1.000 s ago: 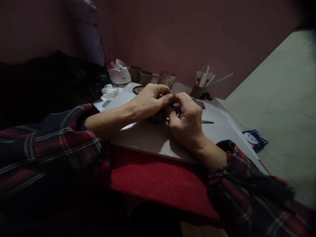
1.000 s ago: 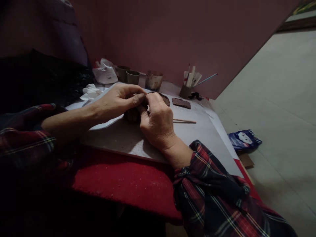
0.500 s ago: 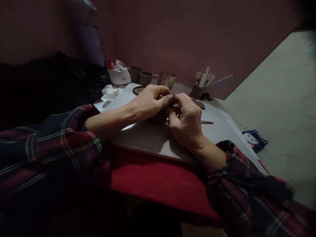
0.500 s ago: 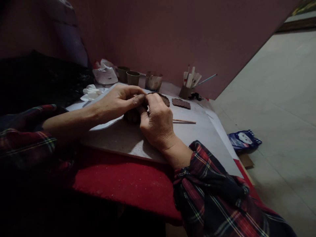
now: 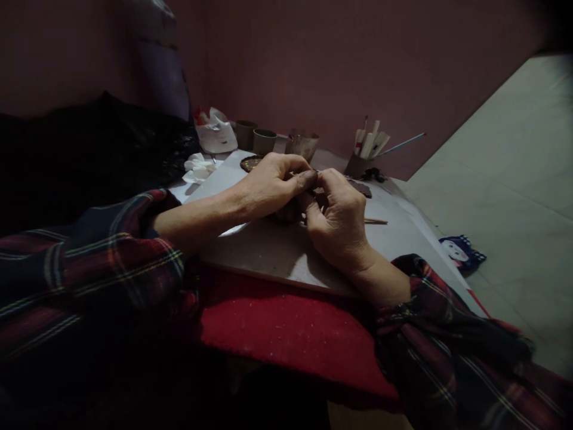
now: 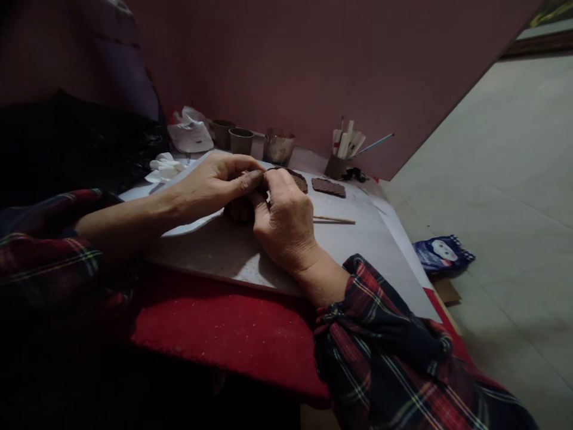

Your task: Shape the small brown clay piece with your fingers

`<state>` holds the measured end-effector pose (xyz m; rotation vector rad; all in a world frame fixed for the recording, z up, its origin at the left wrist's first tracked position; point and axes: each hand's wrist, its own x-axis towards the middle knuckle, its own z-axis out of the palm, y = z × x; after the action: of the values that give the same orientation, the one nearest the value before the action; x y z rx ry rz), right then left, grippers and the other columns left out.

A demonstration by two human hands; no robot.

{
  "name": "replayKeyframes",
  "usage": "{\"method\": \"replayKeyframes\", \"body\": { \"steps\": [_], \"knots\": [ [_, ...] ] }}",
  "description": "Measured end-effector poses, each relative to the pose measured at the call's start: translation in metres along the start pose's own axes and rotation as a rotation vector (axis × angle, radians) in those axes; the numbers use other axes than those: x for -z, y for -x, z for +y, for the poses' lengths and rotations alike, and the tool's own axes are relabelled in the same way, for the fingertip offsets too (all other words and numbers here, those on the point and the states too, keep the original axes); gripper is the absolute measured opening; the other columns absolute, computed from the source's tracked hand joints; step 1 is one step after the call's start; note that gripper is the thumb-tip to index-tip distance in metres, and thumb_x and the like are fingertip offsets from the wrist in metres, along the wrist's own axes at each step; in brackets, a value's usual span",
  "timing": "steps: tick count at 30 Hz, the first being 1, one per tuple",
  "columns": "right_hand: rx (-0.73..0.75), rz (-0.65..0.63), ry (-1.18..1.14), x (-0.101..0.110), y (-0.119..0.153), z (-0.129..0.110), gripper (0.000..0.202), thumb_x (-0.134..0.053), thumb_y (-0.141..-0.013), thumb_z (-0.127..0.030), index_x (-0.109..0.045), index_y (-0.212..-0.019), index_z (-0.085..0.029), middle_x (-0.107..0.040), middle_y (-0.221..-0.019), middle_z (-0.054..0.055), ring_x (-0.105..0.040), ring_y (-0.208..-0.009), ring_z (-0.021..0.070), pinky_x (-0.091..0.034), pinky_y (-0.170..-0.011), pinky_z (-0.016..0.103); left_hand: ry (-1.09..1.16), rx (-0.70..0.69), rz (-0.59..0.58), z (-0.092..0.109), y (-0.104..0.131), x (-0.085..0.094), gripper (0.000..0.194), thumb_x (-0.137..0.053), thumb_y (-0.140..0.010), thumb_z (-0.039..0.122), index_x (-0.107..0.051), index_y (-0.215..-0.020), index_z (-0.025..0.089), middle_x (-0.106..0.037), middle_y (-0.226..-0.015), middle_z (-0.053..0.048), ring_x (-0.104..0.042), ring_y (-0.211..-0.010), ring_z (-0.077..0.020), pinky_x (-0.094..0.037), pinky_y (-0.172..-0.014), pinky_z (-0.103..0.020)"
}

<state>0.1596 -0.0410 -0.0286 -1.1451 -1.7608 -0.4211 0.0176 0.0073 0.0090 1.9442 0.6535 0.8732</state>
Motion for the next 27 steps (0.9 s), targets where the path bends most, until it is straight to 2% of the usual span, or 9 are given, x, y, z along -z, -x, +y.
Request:
{"method": "replayKeyframes", "body": {
  "steps": [15,27],
  "knots": [
    [0.004,-0.004,0.016,0.0000,0.0000,0.0007,0.009,-0.057,-0.085,-0.020,-0.051,-0.079,-0.022,-0.061,-0.079,0.003,-0.056,-0.071,0.0171,-0.044,-0.063,0.031,-0.037,0.004,0.028,0.0031,-0.0001,-0.0007,0.015,-0.054,-0.092,0.021,-0.063,-0.086,0.012,-0.059,-0.063,-0.001,-0.054,-0.050,-0.0083,-0.042,-0.045,-0.017],
    [0.002,-0.015,0.006,0.0001,0.0000,0.0007,0.009,-0.057,-0.086,-0.020,-0.051,-0.080,-0.021,-0.061,-0.081,0.003,-0.057,-0.073,0.0176,-0.045,-0.064,0.031,0.002,0.031,0.010,0.0038,0.0005,-0.0014,0.015,-0.052,-0.093,0.022,-0.061,-0.086,0.013,-0.056,-0.055,0.002,-0.053,-0.043,-0.0083,-0.042,-0.041,-0.017]
  ]
}}
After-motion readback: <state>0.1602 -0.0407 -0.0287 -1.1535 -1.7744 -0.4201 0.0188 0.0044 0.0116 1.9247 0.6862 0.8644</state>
